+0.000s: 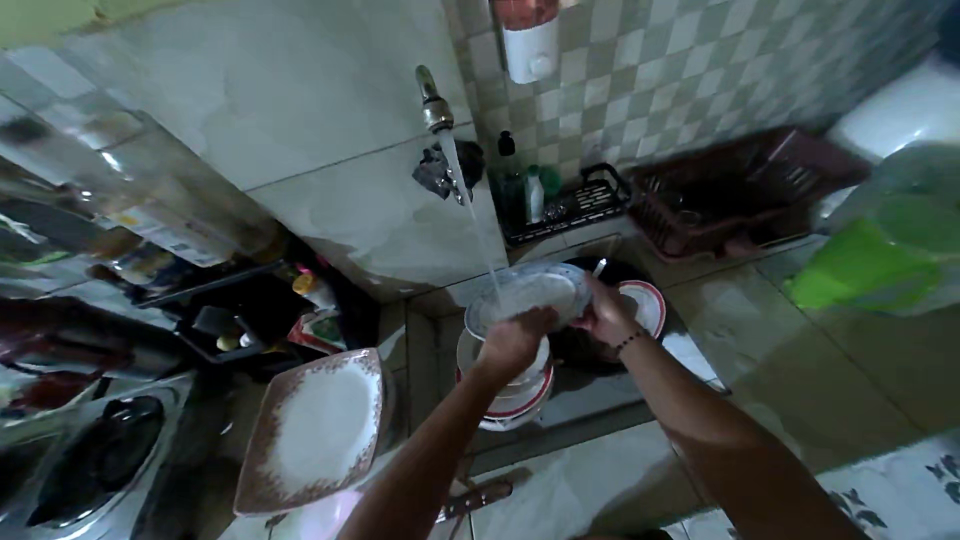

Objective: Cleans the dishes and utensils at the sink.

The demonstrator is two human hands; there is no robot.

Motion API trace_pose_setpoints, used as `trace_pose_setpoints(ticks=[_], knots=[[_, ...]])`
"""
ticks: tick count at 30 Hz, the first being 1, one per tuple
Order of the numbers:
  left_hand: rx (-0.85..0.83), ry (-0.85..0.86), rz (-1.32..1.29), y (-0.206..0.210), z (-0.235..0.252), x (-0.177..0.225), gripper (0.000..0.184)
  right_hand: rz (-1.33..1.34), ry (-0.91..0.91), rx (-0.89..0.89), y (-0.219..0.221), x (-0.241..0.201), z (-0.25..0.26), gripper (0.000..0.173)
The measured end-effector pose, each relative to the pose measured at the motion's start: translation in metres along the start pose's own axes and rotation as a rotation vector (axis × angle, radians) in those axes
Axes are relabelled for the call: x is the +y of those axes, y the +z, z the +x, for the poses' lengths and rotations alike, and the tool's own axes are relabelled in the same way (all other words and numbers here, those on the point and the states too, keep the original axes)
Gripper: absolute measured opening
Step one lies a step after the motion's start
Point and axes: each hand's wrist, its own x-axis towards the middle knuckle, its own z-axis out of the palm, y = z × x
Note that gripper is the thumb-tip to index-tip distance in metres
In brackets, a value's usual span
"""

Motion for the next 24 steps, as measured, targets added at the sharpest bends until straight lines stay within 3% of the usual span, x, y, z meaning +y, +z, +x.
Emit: trace_pose_setpoints(ticks=[3, 6, 8, 11, 13, 21, 24], knots=[[0.213, -0.184, -0.254, -0.044, 0.014, -0.019, 0.028, -0.086, -0.116, -0.092, -0.029, -0.018, -0.004, 0.07], [0.352, -0.361, -0.55, -0.067, 0.039, -0.044, 0.026, -0.419, -0.328, 0.206, -0.077, -0.003, 0.009, 0.053], [0.398, -0.508, -0.686, -0.067, 0.05, -0.058, 0.029, -0.668, -0.44, 0.422, -0.117, 0.021, 0.03, 0.06], [0.41, -0.678, -0.817, -0.064, 0.055, -0.06, 0.042, -0.813, -0.317, 0.495, -0.143, 0.045, 0.04, 0.081], [0.407, -0.725, -0.832, -0.063, 0.054, -0.056, 0.045, -0.807, -0.253, 0.481, -0.148, 0.057, 0.047, 0.074], [0.433, -0.559, -0.826, -0.091, 0.0, -0.046, 0.025, -1.068, -0.032, 0.43, -0.149, 0.047, 0.06, 0.065], [0.541, -0.435, -0.734, -0.111, -0.037, -0.036, 0.02, -1.115, -0.042, 0.443, -0.14, 0.043, 0.06, 0.065]])
